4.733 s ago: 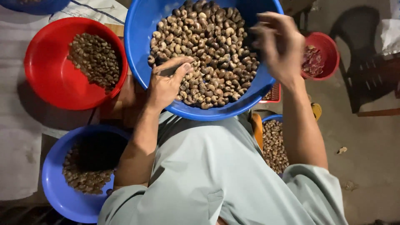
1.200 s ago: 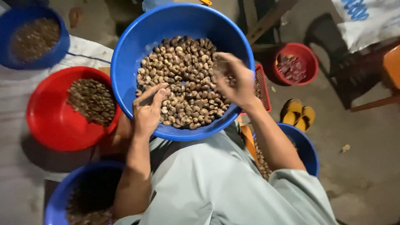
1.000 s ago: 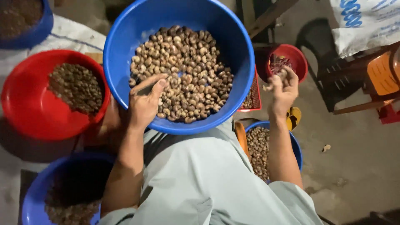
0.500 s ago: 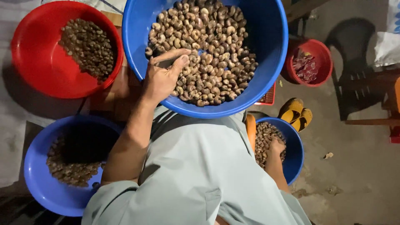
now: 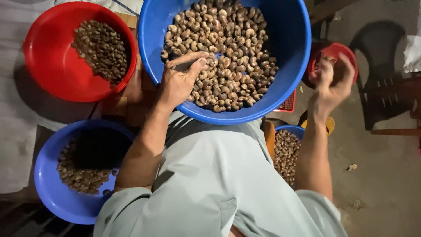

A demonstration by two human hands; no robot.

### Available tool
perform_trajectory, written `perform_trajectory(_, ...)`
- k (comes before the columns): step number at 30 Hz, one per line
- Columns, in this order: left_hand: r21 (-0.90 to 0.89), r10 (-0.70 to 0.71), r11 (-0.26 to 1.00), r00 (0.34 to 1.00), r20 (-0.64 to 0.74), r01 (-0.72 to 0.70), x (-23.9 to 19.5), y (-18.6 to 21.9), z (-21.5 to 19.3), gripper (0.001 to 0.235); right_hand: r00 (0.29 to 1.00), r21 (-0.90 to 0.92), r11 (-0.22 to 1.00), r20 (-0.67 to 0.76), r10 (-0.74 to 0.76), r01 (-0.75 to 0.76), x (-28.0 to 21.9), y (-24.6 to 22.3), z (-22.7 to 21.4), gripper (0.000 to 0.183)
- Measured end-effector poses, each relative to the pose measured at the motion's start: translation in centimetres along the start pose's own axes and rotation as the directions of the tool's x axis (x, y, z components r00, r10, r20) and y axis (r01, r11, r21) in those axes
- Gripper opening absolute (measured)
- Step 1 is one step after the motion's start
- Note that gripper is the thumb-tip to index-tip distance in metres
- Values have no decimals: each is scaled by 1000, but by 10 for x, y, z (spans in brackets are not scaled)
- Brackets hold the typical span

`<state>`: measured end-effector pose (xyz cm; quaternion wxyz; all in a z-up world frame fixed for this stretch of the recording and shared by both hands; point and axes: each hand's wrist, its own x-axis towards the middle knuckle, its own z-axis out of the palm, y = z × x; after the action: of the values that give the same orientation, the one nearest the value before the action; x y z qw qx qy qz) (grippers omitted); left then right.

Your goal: The person sits and uses a small knife to peel the outer skin off cashew nuts. They pick up nuts from a large blue bowl, remove the skin, and place the peeled nuts into a smaller blue bowl on the floor.

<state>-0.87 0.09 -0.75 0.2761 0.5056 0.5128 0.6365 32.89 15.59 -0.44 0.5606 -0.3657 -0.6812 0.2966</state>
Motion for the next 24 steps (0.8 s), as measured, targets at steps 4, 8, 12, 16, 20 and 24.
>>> perform_trajectory(4,1,-14,1000,1000,11,14,0,3,0,19,906,-66,974,386,-175,217,46,-76,74,41)
perform_trajectory(8,55,-7,998,1000,-4,7,0,13,-1,19,655,-228,805,715,-244,548,68,-45,147,33)
perform_trajectory(12,-10,-44,999,999,-3,44,2,17,-1,18,510,-427,548,860,2,719,74,34,198,32)
perform_trajectory(16,44,-19,999,1000,-6,19,3,19,-1,17,474,-398,573,880,18,717,60,58,199,19)
perform_trajectory(20,-47,-81,996,996,31,82,-1,18,1,20,493,-457,548,865,93,700,50,71,198,31)
perform_trajectory(24,-3,-109,994,994,16,109,-1,20,4,18,506,-423,519,863,-20,743,43,87,198,27)
